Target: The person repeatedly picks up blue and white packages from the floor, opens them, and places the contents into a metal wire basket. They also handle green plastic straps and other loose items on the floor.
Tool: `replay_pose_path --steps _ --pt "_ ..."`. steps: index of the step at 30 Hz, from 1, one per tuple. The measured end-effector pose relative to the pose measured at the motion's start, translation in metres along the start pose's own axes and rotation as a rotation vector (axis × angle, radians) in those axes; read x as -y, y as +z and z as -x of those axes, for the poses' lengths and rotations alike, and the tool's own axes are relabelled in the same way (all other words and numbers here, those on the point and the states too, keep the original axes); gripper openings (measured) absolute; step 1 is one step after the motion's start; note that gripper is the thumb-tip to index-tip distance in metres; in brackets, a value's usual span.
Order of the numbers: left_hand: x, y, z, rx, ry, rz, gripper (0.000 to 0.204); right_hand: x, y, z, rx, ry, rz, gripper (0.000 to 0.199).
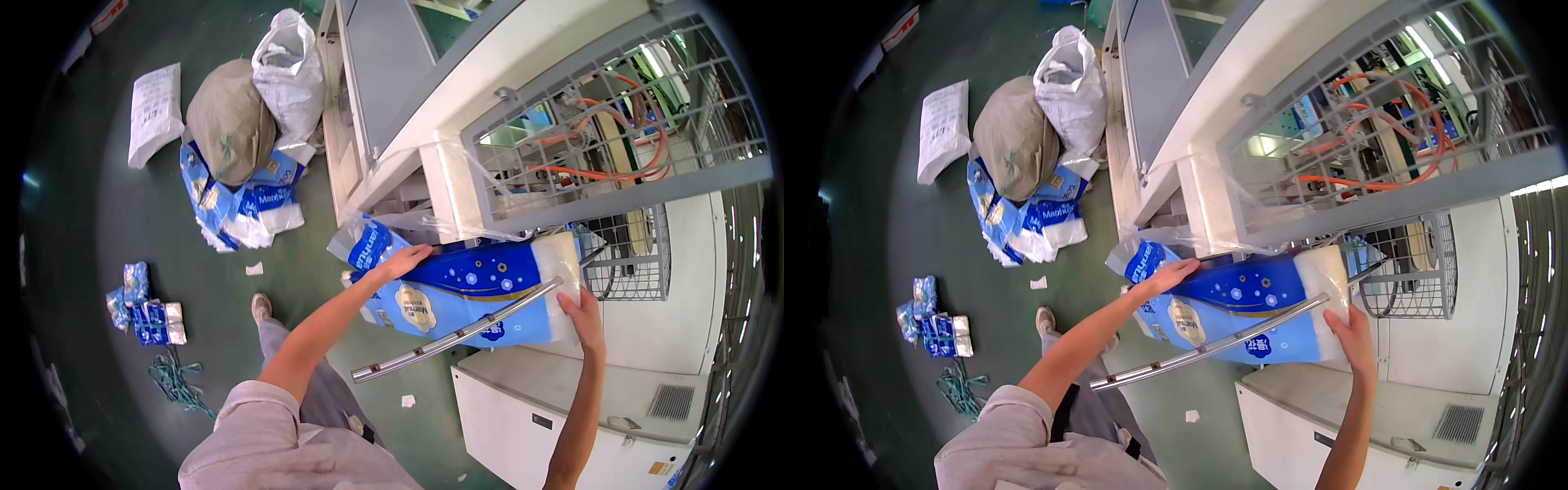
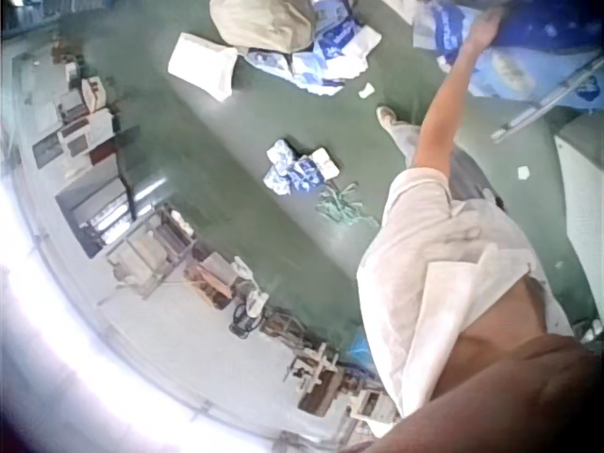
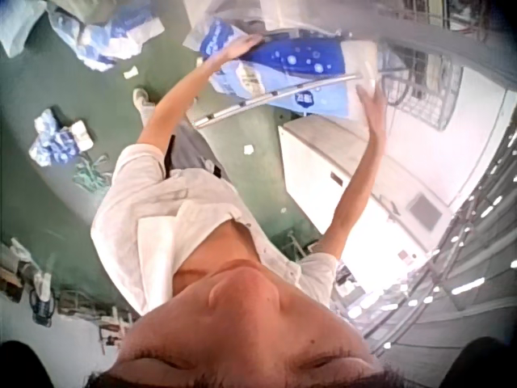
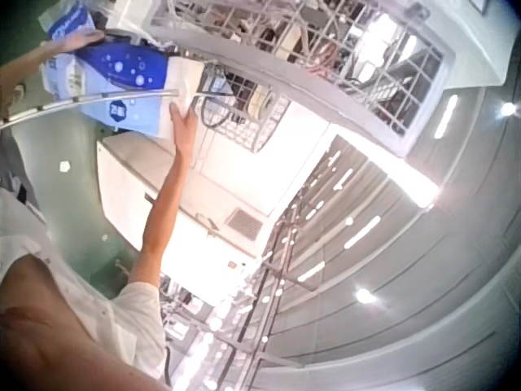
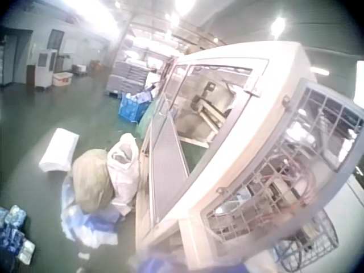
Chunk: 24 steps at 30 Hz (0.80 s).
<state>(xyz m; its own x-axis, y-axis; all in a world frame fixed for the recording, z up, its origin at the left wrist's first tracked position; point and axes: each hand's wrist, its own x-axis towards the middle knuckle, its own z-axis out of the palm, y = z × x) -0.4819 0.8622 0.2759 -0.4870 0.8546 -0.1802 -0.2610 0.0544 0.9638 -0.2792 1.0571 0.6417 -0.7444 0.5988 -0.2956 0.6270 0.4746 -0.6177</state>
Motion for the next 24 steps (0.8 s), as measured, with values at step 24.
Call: replay_pose_path --steps 24 --pt "0.085 0.028 0.046 0.787 0.307 -0.117 0.043 0.007 -0.013 -0.031 0.135 0.128 0.013 0.030"
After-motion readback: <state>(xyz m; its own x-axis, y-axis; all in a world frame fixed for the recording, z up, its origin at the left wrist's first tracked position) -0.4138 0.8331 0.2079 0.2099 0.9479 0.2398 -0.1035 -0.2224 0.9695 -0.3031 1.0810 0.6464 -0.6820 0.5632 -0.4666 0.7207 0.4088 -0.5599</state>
